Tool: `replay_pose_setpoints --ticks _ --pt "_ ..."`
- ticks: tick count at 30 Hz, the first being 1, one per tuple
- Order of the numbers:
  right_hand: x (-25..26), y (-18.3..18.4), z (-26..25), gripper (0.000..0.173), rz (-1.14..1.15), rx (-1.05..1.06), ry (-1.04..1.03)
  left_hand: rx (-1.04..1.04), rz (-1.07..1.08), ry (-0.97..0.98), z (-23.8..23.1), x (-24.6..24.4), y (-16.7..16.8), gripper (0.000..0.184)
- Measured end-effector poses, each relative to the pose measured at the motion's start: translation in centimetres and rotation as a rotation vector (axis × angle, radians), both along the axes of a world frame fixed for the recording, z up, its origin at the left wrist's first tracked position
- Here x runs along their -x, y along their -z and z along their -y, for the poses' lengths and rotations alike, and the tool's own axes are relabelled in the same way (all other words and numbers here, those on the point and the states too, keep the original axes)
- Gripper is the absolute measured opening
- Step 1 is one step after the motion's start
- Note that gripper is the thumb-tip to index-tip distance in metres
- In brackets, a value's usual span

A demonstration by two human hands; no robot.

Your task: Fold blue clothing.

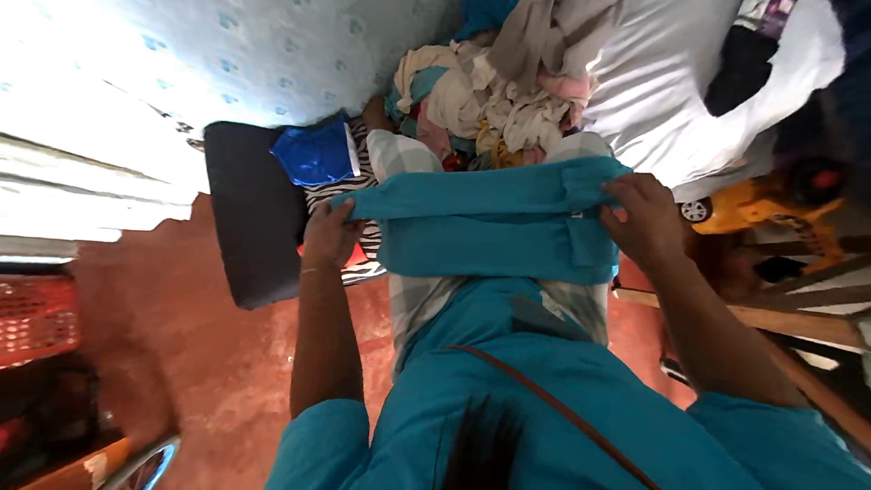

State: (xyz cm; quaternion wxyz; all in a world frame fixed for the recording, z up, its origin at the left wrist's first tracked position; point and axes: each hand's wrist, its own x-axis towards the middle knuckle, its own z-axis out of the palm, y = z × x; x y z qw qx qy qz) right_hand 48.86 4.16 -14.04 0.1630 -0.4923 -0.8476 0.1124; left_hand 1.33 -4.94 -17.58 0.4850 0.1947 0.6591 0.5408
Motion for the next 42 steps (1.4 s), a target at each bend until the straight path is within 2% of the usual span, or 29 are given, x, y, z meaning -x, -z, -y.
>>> replay_pose_setpoints --ticks 4,8,13,15,17,19,20,22,24,26,28,30,33,34,36,37,39,42 --pt "-0.6 0.9 0.1 0.021 -0.027 -0.102 -0.043 -0.067 -0.066 -0.026 1.0 -0.2 0.5 0.056" --pt "-0.8 -1.1 0.5 0.021 -0.055 -0.124 -0.014 -0.154 -0.105 0.046 2.1 -0.2 0.4 0.049" --pt "-1.6 -0.8 0.3 0.022 -0.033 0.076 -0.047 0.128 -0.484 0.282 2.2 0.2 2.5 0.061" --pt "-1.2 -1.1 0.3 0.025 -0.070 0.095 0.009 0.025 -0.631 0.282 1.7 -0.3 2.8 0.057" --pt "-0.4 -1.3 0.4 0.030 -0.114 0.071 0.048 -0.193 -0.749 0.274 0.8 -1.6 2.9 0.050" --pt "0.9 -1.1 0.4 0.041 -0.134 0.081 0.055 -0.362 -0.811 0.350 -0.4 -3.8 3.2 0.056" --pt "1.5 -0.5 0.4 0.052 -0.127 0.107 0.044 -0.368 -0.815 0.430 -0.8 -4.8 3.5 0.063" --pt "2.5 1.9 0.4 0.077 -0.077 0.152 0.018 -0.312 -0.749 0.526 -1.7 -5.5 4.5 0.071" --pt "2.8 4.0 0.5 0.087 -0.075 0.149 0.022 -0.203 -0.553 0.519 -2.1 -4.8 4.8 0.075" --pt "2.4 4.0 0.2 0.085 -0.164 0.177 0.052 -0.031 -0.305 0.418 -1.9 -3.9 5.7 0.071" --pt "1.5 3.4 -0.4 0.082 -0.293 0.165 0.122 0.154 -0.148 0.308 -1.6 -3.7 6.0 0.071" --pt "0.1 2.7 -1.1 0.072 -0.418 0.099 0.214 0.258 -0.109 0.315 -1.1 -2.8 6.3 0.070" --pt "-2.3 2.8 -1.8 0.061 -0.658 0.154 0.363 0.220 -0.102 0.321 0.0 -0.5 7.0 0.043" --pt "-2.9 3.0 -1.8 0.059 -0.719 0.196 0.410 0.181 -0.125 0.305 0.4 0.0 6.6 0.039" --pt "-3.8 3.5 -1.8 0.056 -0.776 0.243 0.472 0.111 -0.275 0.249 0.7 0.8 4.5 0.048" --pt "-4.2 3.9 -1.8 0.054 -0.778 0.241 0.476 0.081 -0.378 0.225 0.9 1.1 2.8 0.051" --pt "-4.7 4.5 -1.9 0.050 -0.750 0.223 0.472 -0.035 -0.565 0.176 1.0 1.9 -0.8 0.046" --pt "-4.7 4.6 -2.1 0.035 -0.701 0.342 0.525 -0.193 -0.663 0.159 0.9 3.0 -4.9 0.052"
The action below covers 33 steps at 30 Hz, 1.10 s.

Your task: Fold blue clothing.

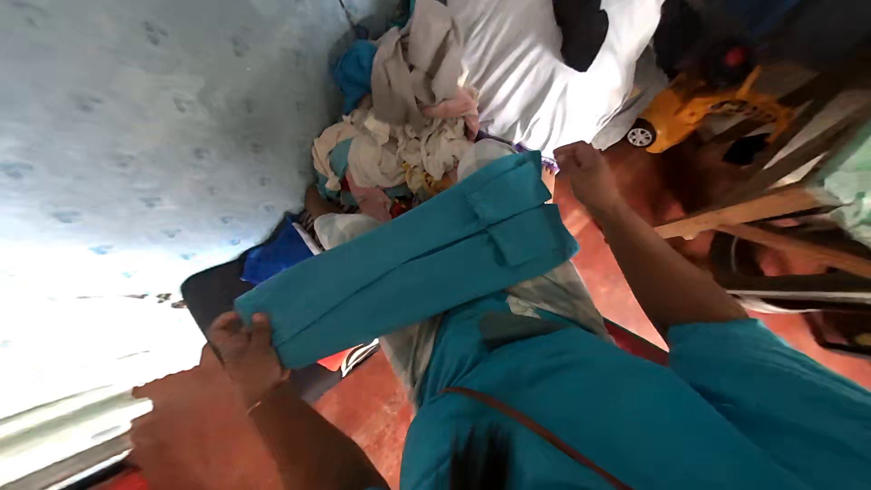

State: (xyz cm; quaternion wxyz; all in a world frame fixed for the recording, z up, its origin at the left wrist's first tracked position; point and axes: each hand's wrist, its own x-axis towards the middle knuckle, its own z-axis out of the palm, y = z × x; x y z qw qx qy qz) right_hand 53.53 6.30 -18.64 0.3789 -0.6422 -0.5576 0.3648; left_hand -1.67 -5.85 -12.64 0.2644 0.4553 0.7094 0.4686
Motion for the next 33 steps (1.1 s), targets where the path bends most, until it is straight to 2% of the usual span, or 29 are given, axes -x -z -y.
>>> replay_pose_setpoints --ticks 2,3,5,7,11,18,22,26,31,33 --pt "0.2 0.2 -0.5 0.037 -0.070 0.162 -0.015 -0.017 -0.027 0.014 -0.2 -0.6 -2.3 0.057" --pt "0.5 0.3 -0.8 0.042 -0.115 0.220 -0.020 -0.006 -0.038 0.036 -0.1 -1.1 -3.1 0.053" --pt "1.2 0.4 -1.2 0.051 -0.209 0.292 0.006 0.005 -0.097 0.065 0.2 -1.1 -3.2 0.031" --pt "1.6 0.6 -1.8 0.055 -0.302 0.325 0.042 0.003 -0.144 0.102 0.6 -1.0 -3.1 0.023" --pt "1.8 1.3 -3.1 0.035 -0.388 0.232 0.119 0.042 -0.164 0.117 1.0 -1.5 -3.6 0.036" --pt "0.9 1.5 -3.6 0.020 -0.555 0.101 0.082 -0.003 -0.193 0.154 1.3 -1.3 -4.3 0.037" --pt "0.8 1.8 -3.8 0.012 -0.521 -0.073 0.030 0.007 -0.228 0.137 1.5 -1.9 -4.7 0.037" --pt "0.7 2.2 -4.0 0.016 -0.408 -0.100 0.004 -0.009 -0.243 0.179 1.7 -1.7 -5.4 0.039" --pt "0.0 -0.5 -3.0 0.028 -0.071 -0.065 -0.063 -0.008 -0.238 0.244 1.4 -3.8 -9.7 0.045" --pt "-0.2 -2.4 -1.8 0.030 -0.064 -0.123 -0.086 0.011 -0.302 0.295 0.8 -5.5 -11.9 0.049"
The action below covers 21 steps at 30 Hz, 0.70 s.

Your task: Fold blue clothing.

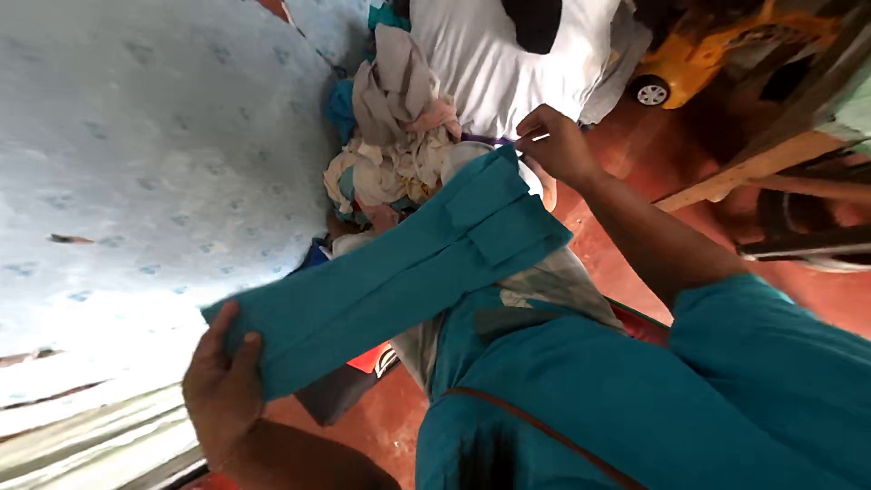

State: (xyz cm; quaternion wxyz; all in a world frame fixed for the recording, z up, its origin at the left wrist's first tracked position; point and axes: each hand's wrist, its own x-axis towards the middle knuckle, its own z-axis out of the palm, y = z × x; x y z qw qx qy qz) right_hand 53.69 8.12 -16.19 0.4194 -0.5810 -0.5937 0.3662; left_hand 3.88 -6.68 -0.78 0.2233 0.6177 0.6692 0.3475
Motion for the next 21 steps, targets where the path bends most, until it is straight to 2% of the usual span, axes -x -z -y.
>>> replay_pose_setpoints --ticks 3,6,10,11,12,14,15,18,21 --pt "0.7 -3.0 2.4 0.031 -0.200 -0.004 -0.105 0.043 -0.136 0.070 -1.3 -5.3 -2.7 0.051" --pt "1.7 -5.7 4.9 0.040 -0.434 0.261 -0.257 0.055 -0.193 0.178 -3.3 -14.0 -3.8 0.053" --pt "1.8 -4.4 6.3 0.075 -0.679 0.517 -0.428 0.205 0.080 0.531 -6.4 -24.6 0.0 0.070" --pt "1.9 -3.9 6.6 0.074 -0.690 0.522 -0.384 0.270 0.180 0.615 -7.0 -26.3 1.3 0.076" --pt "1.9 -3.6 6.8 0.067 -0.674 0.522 -0.326 0.306 0.232 0.665 -7.5 -27.2 2.4 0.079" --pt "2.1 -3.1 7.0 0.042 -0.577 0.560 -0.175 0.325 0.220 0.667 -8.0 -27.0 3.8 0.078" --pt "2.3 -3.2 6.9 0.037 -0.517 0.581 -0.108 0.341 0.209 0.643 -8.2 -26.1 4.3 0.076" --pt "2.7 -4.1 6.1 0.034 -0.394 0.579 -0.066 0.370 0.266 0.526 -8.5 -21.9 6.1 0.067" --pt "4.4 -7.4 5.4 0.032 -0.364 0.535 -0.149 0.338 0.349 0.428 -7.3 -16.9 7.6 0.043"
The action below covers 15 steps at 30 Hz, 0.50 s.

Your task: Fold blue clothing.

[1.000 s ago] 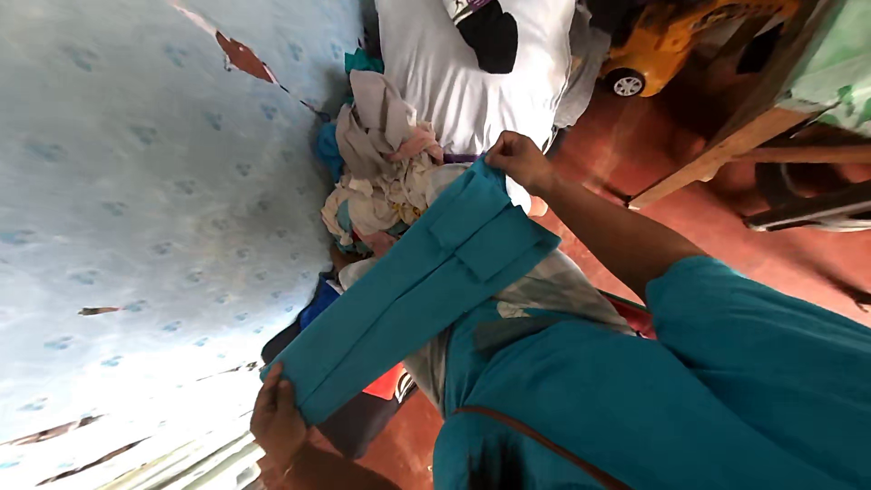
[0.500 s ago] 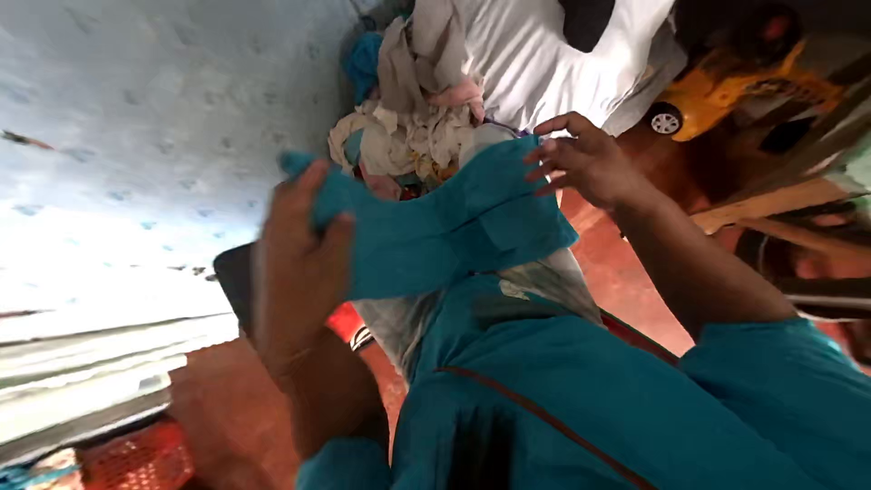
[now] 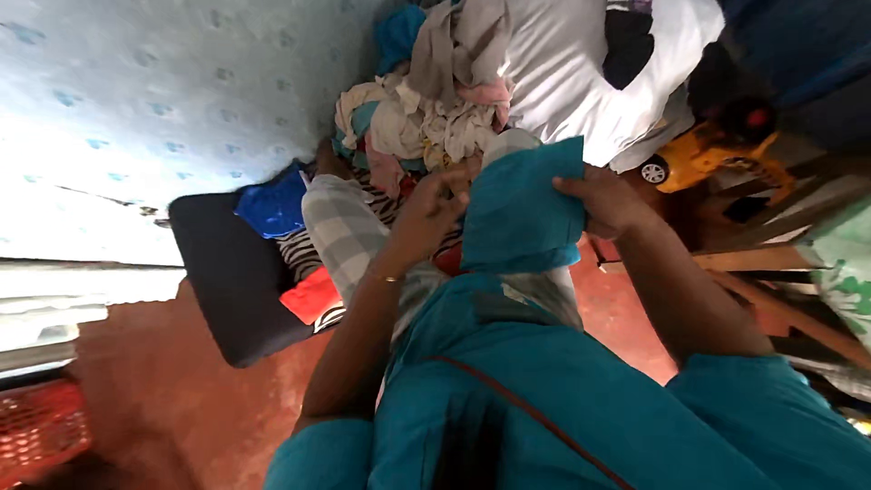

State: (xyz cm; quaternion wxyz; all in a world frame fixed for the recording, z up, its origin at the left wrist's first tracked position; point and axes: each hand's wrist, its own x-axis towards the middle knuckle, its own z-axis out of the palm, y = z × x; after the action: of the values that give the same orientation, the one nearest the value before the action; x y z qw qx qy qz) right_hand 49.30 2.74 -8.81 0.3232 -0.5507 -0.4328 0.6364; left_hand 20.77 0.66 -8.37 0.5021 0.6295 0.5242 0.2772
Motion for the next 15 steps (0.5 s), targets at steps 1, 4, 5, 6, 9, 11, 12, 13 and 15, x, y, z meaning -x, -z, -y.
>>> replay_pose_setpoints --ticks 1,4,5,6,9,11,12,13,15 --pt "1.0 -1.1 -0.3 0.033 -0.008 -0.012 -0.042 0.011 0.040 0.000 1.0 1.4 0.2 0.035" --pt "5.1 -3.0 -1.8 0.035 -0.119 -0.061 -0.142 0.045 0.244 0.154 5.0 3.4 0.7 0.040" --pt "6.8 -3.3 -2.3 0.035 -0.169 -0.063 -0.153 0.073 0.294 0.223 6.2 3.2 1.2 0.048" --pt "8.7 -3.7 -2.8 0.035 -0.209 -0.063 -0.173 0.101 0.315 0.288 7.1 2.9 1.7 0.055" --pt "14.1 -5.5 -3.5 0.034 -0.248 -0.077 -0.260 0.156 0.283 0.321 8.6 2.8 2.8 0.066" --pt "17.2 -6.5 -3.6 0.035 -0.253 -0.103 -0.350 0.170 0.294 0.200 9.4 3.9 3.1 0.073" --pt "18.5 -6.9 -3.6 0.036 -0.256 -0.115 -0.399 0.167 0.312 0.141 9.8 4.6 3.2 0.077" --pt "19.8 -7.4 -3.6 0.037 -0.252 -0.117 -0.439 0.160 0.343 0.092 10.3 5.2 3.3 0.081" --pt "22.2 -7.9 -3.3 0.040 -0.244 -0.106 -0.497 0.143 0.403 0.037 11.3 6.7 3.5 0.086"
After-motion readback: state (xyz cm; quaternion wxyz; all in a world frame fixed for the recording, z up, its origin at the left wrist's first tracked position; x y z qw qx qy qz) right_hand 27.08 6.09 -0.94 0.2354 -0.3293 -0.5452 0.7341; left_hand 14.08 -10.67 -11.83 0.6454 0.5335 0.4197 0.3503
